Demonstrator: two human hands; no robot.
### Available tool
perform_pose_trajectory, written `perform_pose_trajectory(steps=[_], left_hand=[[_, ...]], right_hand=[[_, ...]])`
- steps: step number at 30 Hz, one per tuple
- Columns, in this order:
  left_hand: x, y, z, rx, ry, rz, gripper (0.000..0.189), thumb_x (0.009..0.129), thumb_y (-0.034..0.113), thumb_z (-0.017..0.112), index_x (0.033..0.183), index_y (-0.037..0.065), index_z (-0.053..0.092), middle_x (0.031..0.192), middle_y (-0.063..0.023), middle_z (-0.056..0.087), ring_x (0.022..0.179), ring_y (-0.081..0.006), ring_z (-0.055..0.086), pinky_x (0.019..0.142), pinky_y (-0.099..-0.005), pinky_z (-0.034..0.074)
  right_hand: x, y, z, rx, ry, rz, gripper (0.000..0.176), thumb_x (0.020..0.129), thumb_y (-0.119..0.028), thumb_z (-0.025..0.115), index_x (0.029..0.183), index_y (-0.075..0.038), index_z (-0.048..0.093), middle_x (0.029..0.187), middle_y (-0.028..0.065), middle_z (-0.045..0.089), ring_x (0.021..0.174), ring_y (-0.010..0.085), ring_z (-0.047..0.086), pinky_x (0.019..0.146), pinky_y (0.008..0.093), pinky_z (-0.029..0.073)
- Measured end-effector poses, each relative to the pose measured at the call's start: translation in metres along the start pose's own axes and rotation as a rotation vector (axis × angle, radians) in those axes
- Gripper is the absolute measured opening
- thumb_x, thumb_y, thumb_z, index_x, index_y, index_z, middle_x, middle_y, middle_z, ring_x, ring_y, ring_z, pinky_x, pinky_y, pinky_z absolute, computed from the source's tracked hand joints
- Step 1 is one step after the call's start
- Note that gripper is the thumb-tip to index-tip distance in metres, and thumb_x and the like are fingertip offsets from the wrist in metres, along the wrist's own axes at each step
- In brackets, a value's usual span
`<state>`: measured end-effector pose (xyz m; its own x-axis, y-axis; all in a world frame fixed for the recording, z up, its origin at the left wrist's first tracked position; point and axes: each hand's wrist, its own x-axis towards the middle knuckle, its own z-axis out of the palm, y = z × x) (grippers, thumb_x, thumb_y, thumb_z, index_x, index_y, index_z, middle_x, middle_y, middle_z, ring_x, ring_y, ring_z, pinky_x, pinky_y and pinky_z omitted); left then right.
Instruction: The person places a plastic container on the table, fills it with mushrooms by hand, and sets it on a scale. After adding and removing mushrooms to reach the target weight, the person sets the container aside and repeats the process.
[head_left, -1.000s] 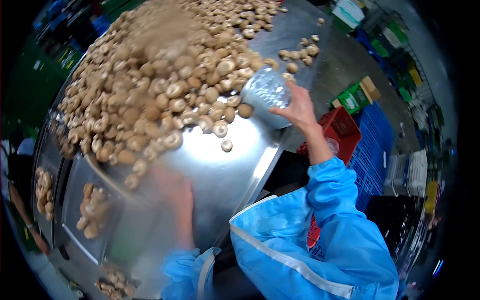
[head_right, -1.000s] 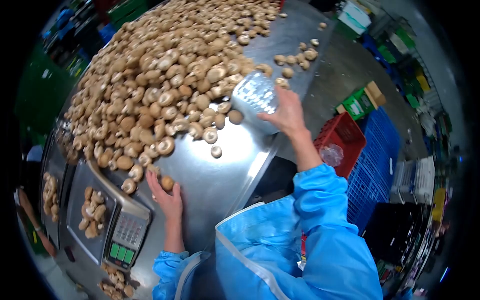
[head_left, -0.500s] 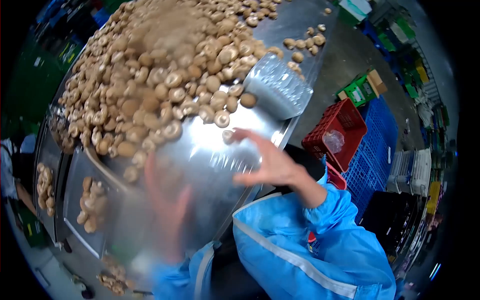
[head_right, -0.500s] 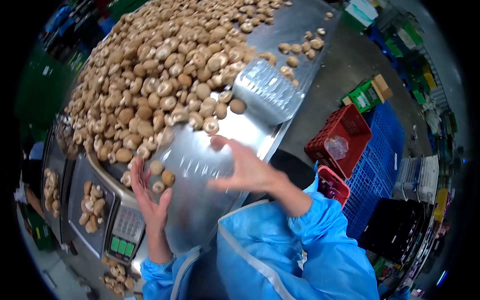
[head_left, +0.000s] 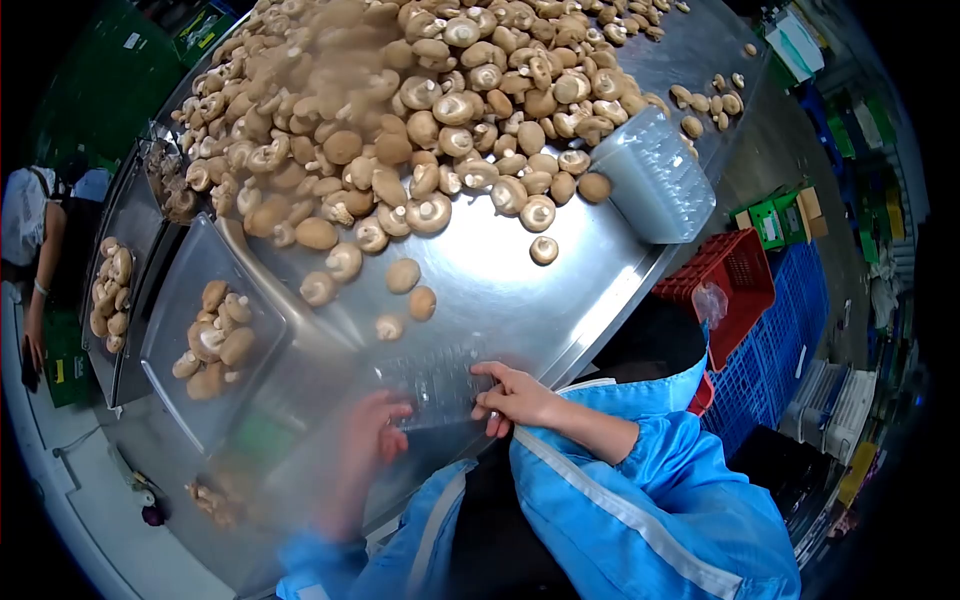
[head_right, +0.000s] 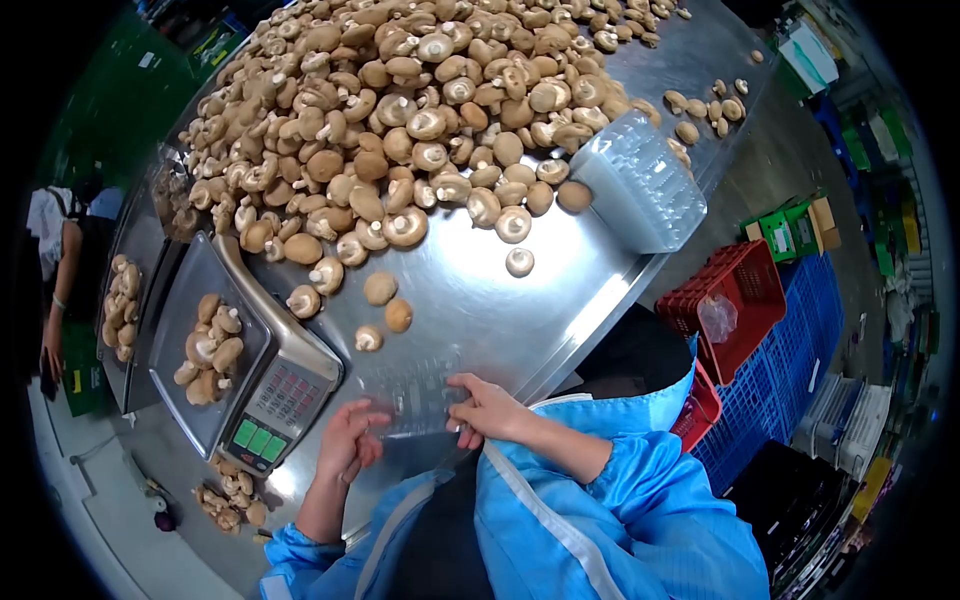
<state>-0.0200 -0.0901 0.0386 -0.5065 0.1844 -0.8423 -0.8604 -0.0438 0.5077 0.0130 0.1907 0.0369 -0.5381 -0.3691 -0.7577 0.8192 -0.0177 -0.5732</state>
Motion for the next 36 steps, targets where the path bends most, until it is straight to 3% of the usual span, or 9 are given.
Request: perform_pose_trajectory(steps=[5, 8, 10, 13, 14, 16, 20, 23, 36], left_hand=[[0.060, 0.061, 0.032, -0.150, -0.012, 0.085, 0.045, 0.096, 0.003, 0.049, 0.138, -0.006, 0.034, 0.107, -0.0246, 0.067, 0.055, -0.0225, 0.063, 0.043, -0.0251, 0.051], [0.108, 0.120, 0.065, -0.195, 0.059, 0.143, 0.039, 0.093, -0.001, 0.048, 0.131, -0.007, 0.039, 0.107, -0.0251, 0.066, 0.056, -0.0221, 0.061, 0.044, -0.0255, 0.051], [0.147, 0.147, 0.074, -0.201, 0.009, 0.202, 0.034, 0.092, -0.004, 0.042, 0.126, -0.006, 0.041, 0.103, -0.0241, 0.065, 0.056, -0.0217, 0.059, 0.043, -0.0262, 0.049], [0.179, 0.178, 0.095, -0.162, 0.051, 0.357, 0.031, 0.094, -0.004, 0.032, 0.121, -0.003, 0.046, 0.097, -0.0194, 0.062, 0.056, -0.0216, 0.058, 0.040, -0.0270, 0.046], [0.186, 0.184, 0.095, -0.211, 0.052, 0.400, 0.034, 0.091, -0.008, 0.029, 0.120, -0.003, 0.045, 0.095, -0.0195, 0.059, 0.052, -0.0223, 0.058, 0.035, -0.0288, 0.042], [0.187, 0.185, 0.099, -0.112, 0.119, 0.525, 0.035, 0.091, -0.009, 0.028, 0.121, -0.002, 0.045, 0.095, -0.0194, 0.058, 0.051, -0.0229, 0.059, 0.034, -0.0290, 0.040], [0.188, 0.164, 0.097, -0.126, 0.118, 0.614, 0.042, 0.092, -0.011, 0.027, 0.130, 0.000, 0.039, 0.097, -0.0207, 0.060, 0.048, -0.0240, 0.059, 0.033, -0.0288, 0.040], [0.176, 0.134, 0.096, -0.168, 0.072, 0.681, 0.043, 0.092, -0.010, 0.030, 0.132, 0.002, 0.039, 0.102, -0.0214, 0.063, 0.052, -0.0243, 0.061, 0.035, -0.0275, 0.042], [0.082, 0.032, 0.072, -0.081, 0.101, 0.535, 0.039, 0.088, -0.008, 0.032, 0.126, -0.002, 0.039, 0.102, -0.0222, 0.060, 0.059, -0.0236, 0.062, 0.042, -0.0268, 0.046]], right_hand=[[0.047, -0.033, -0.017, 0.194, 0.276, -0.159, 0.054, 0.093, 0.000, 0.039, 0.146, 0.002, 0.029, 0.089, 0.0188, 0.068, 0.049, 0.0173, 0.057, 0.042, 0.0290, 0.048], [0.076, -0.087, -0.044, 0.335, 0.407, -0.306, 0.055, 0.089, 0.003, 0.040, 0.144, 0.006, 0.031, 0.081, 0.0229, 0.064, 0.044, 0.0190, 0.053, 0.040, 0.0311, 0.043], [0.105, -0.117, -0.066, 0.357, 0.487, -0.396, 0.055, 0.088, 0.003, 0.039, 0.143, 0.009, 0.031, 0.066, 0.0184, 0.060, 0.042, 0.0201, 0.050, 0.040, 0.0330, 0.041], [0.137, -0.153, -0.086, 0.192, 0.568, -0.502, 0.024, 0.095, -0.001, 0.036, 0.114, 0.008, 0.047, 0.066, 0.0132, 0.058, 0.044, 0.0191, 0.051, 0.045, 0.0306, 0.048], [0.150, -0.158, -0.087, 0.200, 0.586, -0.525, 0.020, 0.096, -0.001, 0.034, 0.111, 0.007, 0.044, 0.067, 0.0151, 0.058, 0.045, 0.0206, 0.054, 0.042, 0.0322, 0.047], [0.166, -0.161, -0.082, 0.175, 0.617, -0.577, 0.013, 0.099, -0.003, 0.031, 0.104, 0.005, 0.040, 0.071, 0.0169, 0.058, 0.047, 0.0223, 0.058, 0.040, 0.0325, 0.050], [0.162, -0.140, -0.078, 0.296, 0.573, -0.597, 0.035, 0.102, -0.007, 0.031, 0.136, 0.001, 0.036, 0.085, 0.0153, 0.058, 0.052, 0.0181, 0.059, 0.041, 0.0302, 0.051], [0.140, -0.126, -0.070, 0.326, 0.566, -0.607, 0.028, 0.103, -0.008, 0.032, 0.130, -0.001, 0.039, 0.082, 0.0144, 0.058, 0.053, 0.0169, 0.059, 0.042, 0.0295, 0.051], [0.069, -0.037, -0.037, 0.287, 0.449, -0.509, 0.035, 0.104, -0.010, 0.036, 0.139, -0.003, 0.039, 0.084, 0.0127, 0.062, 0.056, 0.0156, 0.060, 0.049, 0.0288, 0.055]])
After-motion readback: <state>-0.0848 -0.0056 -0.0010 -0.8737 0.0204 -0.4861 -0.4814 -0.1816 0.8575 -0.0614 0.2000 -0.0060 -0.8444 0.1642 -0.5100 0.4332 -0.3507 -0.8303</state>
